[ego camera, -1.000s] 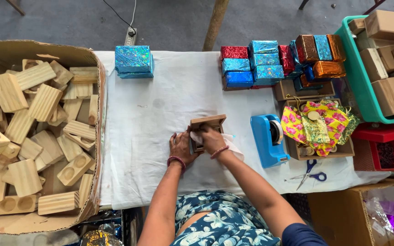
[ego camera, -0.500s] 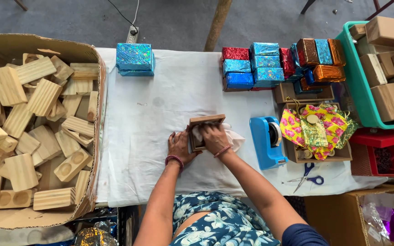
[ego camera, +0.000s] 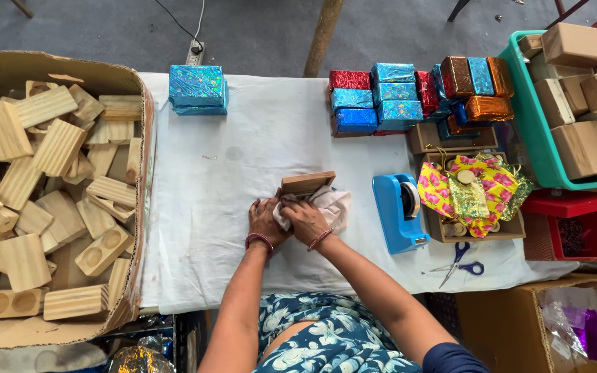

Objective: The person wipes the inside and outside of a small wooden box using a cloth. They then place a small decorative item into the box and close the lid. The workspace includes a table with various wrapped boxes and a large container of wooden pieces.

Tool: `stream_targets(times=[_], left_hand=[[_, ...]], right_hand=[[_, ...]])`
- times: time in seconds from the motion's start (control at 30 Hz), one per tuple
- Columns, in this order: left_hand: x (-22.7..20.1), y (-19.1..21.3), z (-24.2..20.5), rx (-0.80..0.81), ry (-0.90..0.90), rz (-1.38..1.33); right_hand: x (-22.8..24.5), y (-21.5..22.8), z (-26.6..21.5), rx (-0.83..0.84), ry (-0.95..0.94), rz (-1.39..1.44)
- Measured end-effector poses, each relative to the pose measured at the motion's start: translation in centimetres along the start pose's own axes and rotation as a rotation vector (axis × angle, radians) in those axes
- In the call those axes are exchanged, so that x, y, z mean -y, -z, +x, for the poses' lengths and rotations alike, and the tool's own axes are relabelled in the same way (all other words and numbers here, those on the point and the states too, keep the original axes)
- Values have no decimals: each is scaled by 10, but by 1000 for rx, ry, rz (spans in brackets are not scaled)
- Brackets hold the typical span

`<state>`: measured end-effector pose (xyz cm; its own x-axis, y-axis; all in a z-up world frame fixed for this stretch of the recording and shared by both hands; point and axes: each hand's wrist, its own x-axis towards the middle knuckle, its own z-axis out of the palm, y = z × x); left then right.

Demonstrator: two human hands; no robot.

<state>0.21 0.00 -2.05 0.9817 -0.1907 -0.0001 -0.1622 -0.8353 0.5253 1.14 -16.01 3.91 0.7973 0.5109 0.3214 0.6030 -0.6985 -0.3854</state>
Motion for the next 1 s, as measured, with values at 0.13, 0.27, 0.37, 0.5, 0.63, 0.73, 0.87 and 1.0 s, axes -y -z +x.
stream_targets(times=[0.13, 0.27, 0.37, 0.5, 0.63, 0.73, 0.87, 1.0], left_hand=[[7, -10, 0, 47, 62, -54], [3, -2, -1, -20, 25, 75], [-18, 28, -3, 55, 89, -29], [-16, 23, -3, 9, 64, -19], [-16, 23, -4, 11, 69, -24], [-16, 19, -2, 21, 72, 18], [-14, 16, -6, -33, 16, 14], [-15, 13, -8, -87, -26, 54]], right_hand=[[-2, 13, -17, 184, 103, -47], [-10, 27, -40, 204, 160, -51], [-45, 29, -72, 93, 48, -75], [-81, 35, -94, -74, -474, -53], [-56, 36, -71, -230, -419, 37], [-49, 37, -51, -183, -259, 82], [-61, 26, -73, 30, -185, 47], [-51, 31, -105, 31, -198, 99]])
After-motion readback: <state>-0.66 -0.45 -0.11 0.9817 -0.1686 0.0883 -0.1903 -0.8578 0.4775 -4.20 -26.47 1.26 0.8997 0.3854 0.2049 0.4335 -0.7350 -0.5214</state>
